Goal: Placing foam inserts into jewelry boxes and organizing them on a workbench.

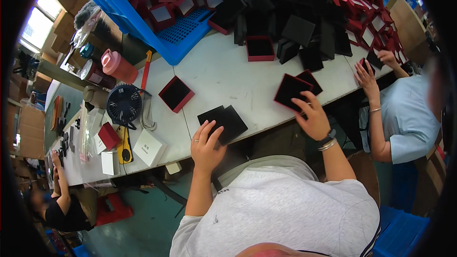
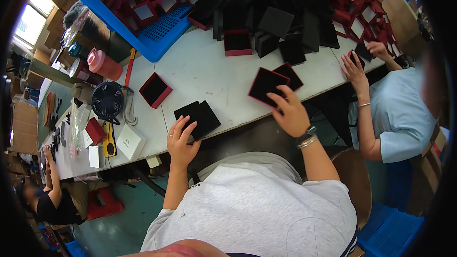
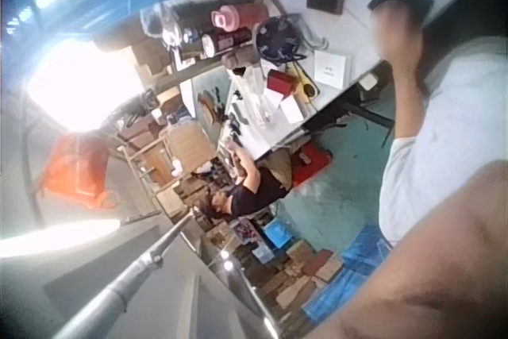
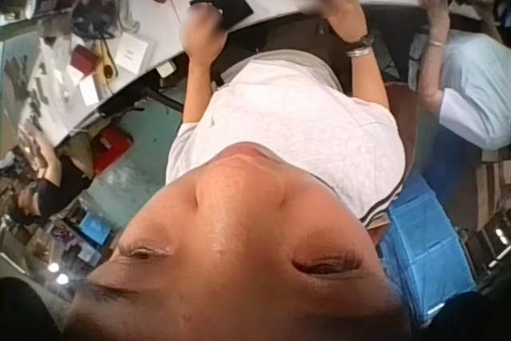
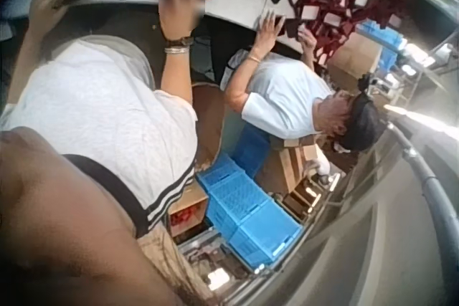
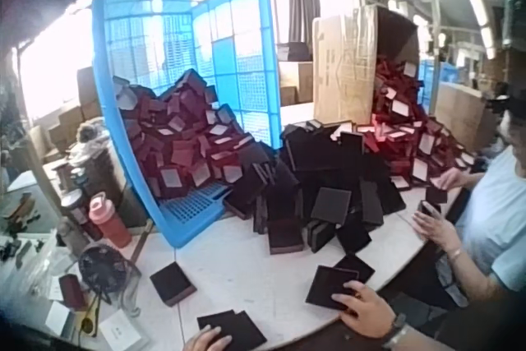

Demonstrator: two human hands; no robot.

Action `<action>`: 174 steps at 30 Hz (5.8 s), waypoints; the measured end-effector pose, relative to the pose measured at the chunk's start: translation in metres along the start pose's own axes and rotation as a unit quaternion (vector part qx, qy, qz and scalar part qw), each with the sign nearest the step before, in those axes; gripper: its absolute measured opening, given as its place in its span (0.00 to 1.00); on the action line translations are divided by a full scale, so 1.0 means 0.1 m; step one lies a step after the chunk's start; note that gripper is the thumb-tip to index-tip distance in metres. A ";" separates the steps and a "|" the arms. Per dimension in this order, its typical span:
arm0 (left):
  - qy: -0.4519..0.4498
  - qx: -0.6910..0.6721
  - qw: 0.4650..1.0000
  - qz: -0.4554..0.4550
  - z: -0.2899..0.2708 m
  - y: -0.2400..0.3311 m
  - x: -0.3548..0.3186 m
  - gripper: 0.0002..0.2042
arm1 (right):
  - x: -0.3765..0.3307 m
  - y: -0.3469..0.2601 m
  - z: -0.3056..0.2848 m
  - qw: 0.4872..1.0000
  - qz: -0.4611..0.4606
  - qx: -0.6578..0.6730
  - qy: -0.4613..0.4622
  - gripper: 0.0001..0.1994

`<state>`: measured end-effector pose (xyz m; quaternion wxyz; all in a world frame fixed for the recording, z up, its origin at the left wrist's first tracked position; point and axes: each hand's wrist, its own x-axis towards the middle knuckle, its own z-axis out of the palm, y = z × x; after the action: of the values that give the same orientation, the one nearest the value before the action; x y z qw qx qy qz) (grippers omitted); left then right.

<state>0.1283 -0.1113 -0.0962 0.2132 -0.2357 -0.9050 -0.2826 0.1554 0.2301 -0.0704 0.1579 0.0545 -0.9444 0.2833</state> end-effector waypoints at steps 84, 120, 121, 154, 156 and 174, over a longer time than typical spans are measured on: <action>0.463 -0.025 0.867 -0.183 -0.27 -2.15 3.69 0.11 | 0.36 1.02 0.23 0.926 0.113 -0.029 0.359 0.21; -0.232 0.279 0.926 -0.104 -0.01 -1.60 2.31 0.14 | 0.37 0.84 0.14 0.916 0.011 -0.246 0.317 0.17; -0.182 0.275 0.940 -0.089 -0.03 -1.55 2.24 0.10 | 0.41 0.72 0.17 0.920 -0.004 -0.252 0.299 0.16; -0.032 -0.112 0.993 -0.026 0.09 0.71 0.76 0.10 | 0.51 -0.79 0.47 0.722 0.207 0.652 0.103 0.16; -0.051 -0.168 0.984 -0.039 0.11 0.77 0.68 0.13 | 0.49 -0.73 0.52 0.756 0.203 0.616 0.088 0.16; -0.191 -0.463 0.817 -0.287 0.17 0.68 0.45 0.36 | 0.33 -0.75 0.65 0.854 0.163 0.488 0.073 0.26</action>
<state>0.1250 -0.0374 -0.0580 -0.1892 -0.0855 -0.7169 -0.6655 0.1212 0.1312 -0.0723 0.1308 -0.0514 -0.6659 0.7327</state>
